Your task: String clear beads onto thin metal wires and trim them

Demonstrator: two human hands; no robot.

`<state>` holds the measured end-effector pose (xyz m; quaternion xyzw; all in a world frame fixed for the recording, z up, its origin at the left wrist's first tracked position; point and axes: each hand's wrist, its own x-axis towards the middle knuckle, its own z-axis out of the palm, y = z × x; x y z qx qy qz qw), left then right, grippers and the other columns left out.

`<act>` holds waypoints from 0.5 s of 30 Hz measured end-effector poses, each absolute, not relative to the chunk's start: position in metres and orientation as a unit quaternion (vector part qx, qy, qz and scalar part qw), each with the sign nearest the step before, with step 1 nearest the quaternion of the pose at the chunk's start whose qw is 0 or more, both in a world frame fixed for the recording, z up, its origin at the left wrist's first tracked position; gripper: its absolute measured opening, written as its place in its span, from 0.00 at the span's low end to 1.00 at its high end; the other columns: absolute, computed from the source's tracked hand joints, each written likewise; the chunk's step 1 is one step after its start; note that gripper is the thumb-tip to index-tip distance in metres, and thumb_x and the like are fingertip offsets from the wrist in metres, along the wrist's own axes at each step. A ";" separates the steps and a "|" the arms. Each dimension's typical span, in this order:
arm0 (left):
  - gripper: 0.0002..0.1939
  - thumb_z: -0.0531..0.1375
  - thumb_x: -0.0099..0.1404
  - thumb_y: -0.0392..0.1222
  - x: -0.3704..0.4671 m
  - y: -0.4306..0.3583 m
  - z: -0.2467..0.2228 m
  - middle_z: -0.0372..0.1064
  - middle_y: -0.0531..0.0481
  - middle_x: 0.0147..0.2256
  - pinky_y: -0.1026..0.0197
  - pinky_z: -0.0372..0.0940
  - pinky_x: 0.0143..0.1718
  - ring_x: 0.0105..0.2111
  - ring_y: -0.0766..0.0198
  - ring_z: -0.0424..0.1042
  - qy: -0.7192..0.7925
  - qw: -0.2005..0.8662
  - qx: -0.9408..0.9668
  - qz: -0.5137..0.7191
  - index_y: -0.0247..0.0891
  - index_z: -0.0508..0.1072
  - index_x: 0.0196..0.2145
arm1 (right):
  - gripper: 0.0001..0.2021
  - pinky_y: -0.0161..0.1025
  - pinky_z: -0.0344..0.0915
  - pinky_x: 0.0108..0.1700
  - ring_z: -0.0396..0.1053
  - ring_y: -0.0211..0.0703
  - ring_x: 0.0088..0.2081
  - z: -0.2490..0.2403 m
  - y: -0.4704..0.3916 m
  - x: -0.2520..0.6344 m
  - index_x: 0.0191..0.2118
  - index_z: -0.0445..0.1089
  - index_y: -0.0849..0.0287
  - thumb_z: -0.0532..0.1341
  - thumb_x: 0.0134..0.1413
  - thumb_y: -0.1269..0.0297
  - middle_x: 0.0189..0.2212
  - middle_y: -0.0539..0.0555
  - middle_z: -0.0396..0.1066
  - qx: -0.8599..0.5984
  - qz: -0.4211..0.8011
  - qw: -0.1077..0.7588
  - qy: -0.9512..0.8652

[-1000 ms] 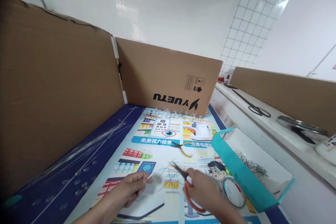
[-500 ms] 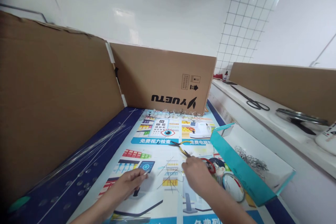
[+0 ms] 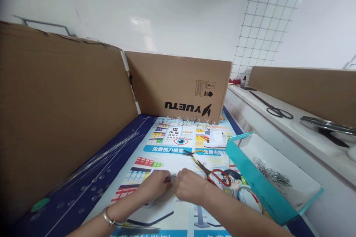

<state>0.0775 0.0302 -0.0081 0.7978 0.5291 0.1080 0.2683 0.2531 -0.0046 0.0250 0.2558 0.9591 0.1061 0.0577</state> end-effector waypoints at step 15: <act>0.11 0.49 0.59 0.45 0.059 0.034 -0.010 0.59 0.55 0.22 0.67 0.53 0.25 0.24 0.66 0.59 0.475 0.379 0.757 0.241 0.37 0.63 0.25 | 0.04 0.33 0.56 0.24 0.63 0.37 0.23 0.009 -0.006 0.270 0.28 0.61 0.59 0.51 0.46 0.73 0.21 0.50 0.64 0.524 -0.172 -0.227 0.803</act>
